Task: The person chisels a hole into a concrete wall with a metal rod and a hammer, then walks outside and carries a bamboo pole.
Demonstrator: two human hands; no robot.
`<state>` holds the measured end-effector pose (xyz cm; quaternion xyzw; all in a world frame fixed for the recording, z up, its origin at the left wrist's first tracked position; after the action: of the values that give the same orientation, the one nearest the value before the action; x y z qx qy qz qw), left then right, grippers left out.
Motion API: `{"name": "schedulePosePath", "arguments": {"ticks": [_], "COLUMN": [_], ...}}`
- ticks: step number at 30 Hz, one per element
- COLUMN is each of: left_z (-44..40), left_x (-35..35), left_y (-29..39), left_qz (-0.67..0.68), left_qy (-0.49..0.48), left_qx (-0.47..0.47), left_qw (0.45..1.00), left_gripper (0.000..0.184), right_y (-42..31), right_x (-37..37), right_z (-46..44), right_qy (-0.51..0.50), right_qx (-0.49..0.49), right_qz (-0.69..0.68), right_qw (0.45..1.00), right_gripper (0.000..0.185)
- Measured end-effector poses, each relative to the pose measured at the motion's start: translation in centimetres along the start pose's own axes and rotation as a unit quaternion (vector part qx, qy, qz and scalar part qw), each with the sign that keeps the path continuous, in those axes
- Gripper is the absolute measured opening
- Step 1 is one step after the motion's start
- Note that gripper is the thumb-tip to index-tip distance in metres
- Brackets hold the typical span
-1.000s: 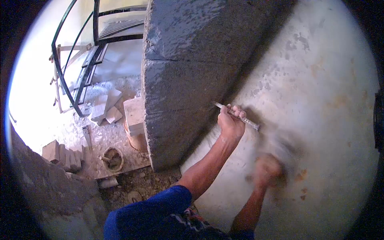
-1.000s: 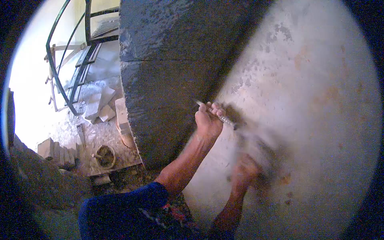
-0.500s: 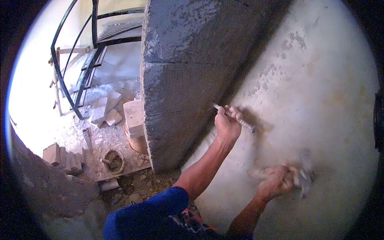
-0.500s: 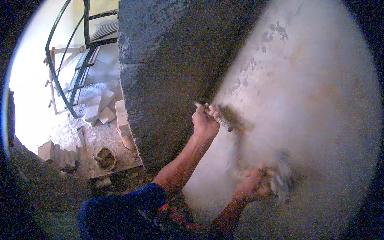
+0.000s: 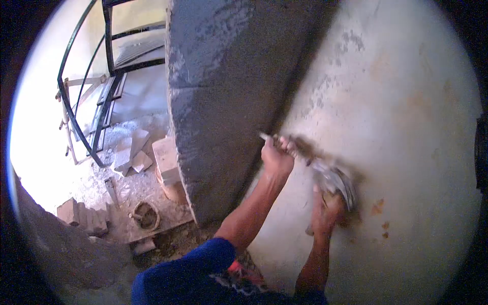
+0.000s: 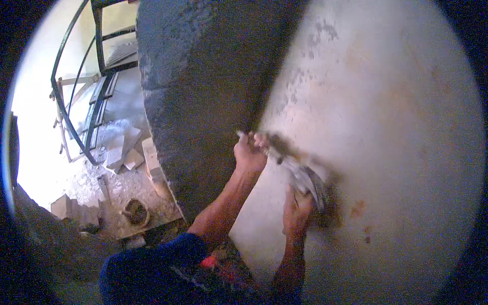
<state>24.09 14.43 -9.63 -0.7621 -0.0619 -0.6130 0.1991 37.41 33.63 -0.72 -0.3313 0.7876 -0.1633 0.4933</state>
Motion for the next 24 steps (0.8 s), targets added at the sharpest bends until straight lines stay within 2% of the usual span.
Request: {"name": "schedulePosePath", "arguments": {"ticks": [1,2,3,6,7,8,9,10,11,12,13,15,17,18,19,21,22,24], "left_z": [0.1,0.2,0.0,0.0,0.0,0.1,1.0,-0.7,-0.4,0.6,0.3,0.4,0.9,1.2,1.7,0.0,-0.2,0.3], "left_x": [-0.1,-0.3,-0.3,-0.7,-0.6,-0.3,-1.4,-0.3,-1.0,-1.0,-0.3,-0.6,-0.2,-0.1,-0.8,-1.5,-0.8,-0.4], "left_y": [0.5,0.2,0.0,-0.1,-0.1,-0.2,-0.3,-0.1,0.0,-0.3,-0.3,0.0,0.1,0.3,0.4,0.4,1.2,0.9], "left_qz": [-0.013,-0.015,0.011,0.034,0.030,0.024,0.021,0.013,-0.006,-0.008,0.001,0.003,0.000,-0.004,-0.009,0.005,-0.050,0.024], "left_qy": [0.010,0.014,0.022,0.045,0.041,0.033,0.039,-0.023,-0.055,-0.038,-0.013,0.016,0.042,0.063,0.060,-0.025,-0.077,-0.017], "left_qx": [0.018,0.015,0.005,-0.005,-0.012,-0.021,-0.028,-0.017,-0.011,-0.017,-0.018,-0.013,-0.018,-0.022,-0.031,-0.040,-0.036,-0.043], "left_qw": [1.000,1.000,1.000,0.998,0.999,0.999,0.999,1.000,0.998,0.999,1.000,1.000,0.999,0.998,0.998,0.999,0.995,0.999], "left_gripper": [0.022,0.022,0.021,0.021,0.023,0.025,0.025,0.026,0.027,0.027,0.028,0.029,0.029,0.029,0.029,0.028,0.027,0.026], "right_y": [-0.4,-0.2,2.7,3.1,1.7,1.6,1.1,-1.5,-1.5,-1.3,2.7,6.6,2.8,0.8,-1.1,-3.5,-1.4,1.0], "right_x": [-1.9,-2.4,-3.5,-3.1,0.6,5.3,4.3,0.2,-2.0,-4.0,-5.2,-4.1,-2.6,-0.8,1.1,2.7,-0.4,-2.5], "right_z": [0.8,1.3,2.4,2.9,0.8,-0.1,0.8,0.4,1.8,3.4,3.3,3.6,3.0,3.0,3.2,1.9,2.9,4.5], "right_qy": [0.120,0.119,0.176,0.229,0.109,-0.025,-0.023,0.117,0.173,0.230,0.252,0.262,0.200,0.164,0.130,0.114,0.146,0.173], "right_qx": [-0.065,-0.060,0.037,-0.042,-0.081,-0.109,-0.099,-0.152,-0.155,-0.160,-0.072,0.025,-0.089,-0.145,-0.192,-0.247,-0.120,0.023], "right_qz": [-0.101,-0.100,-0.291,-0.532,-0.234,0.092,0.093,0.037,0.013,-0.011,-0.202,-0.383,-0.136,-0.008,0.121,0.254,0.066,-0.129], "right_qw": [0.985,0.986,0.940,0.814,0.963,0.990,0.990,0.981,0.972,0.960,0.944,0.885,0.966,0.976,0.965,0.928,0.980,0.976], "right_gripper": [0.018,0.018,0.019,0.023,0.021,0.020,0.020,0.020,0.021,0.021,0.021,0.022,0.018,0.017,0.015,0.014,0.015,0.016]}}
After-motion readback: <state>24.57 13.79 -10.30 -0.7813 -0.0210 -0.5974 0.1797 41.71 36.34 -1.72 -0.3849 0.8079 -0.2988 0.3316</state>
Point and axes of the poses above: each hand's wrist, its own z-axis away from the middle knuckle, its own x-axis out of the palm, y = z × x, the point moved 10 cm from there along -z, towards the middle knuckle, and after that the axes turned 11 degrees about -y, right-handed, at the moved point
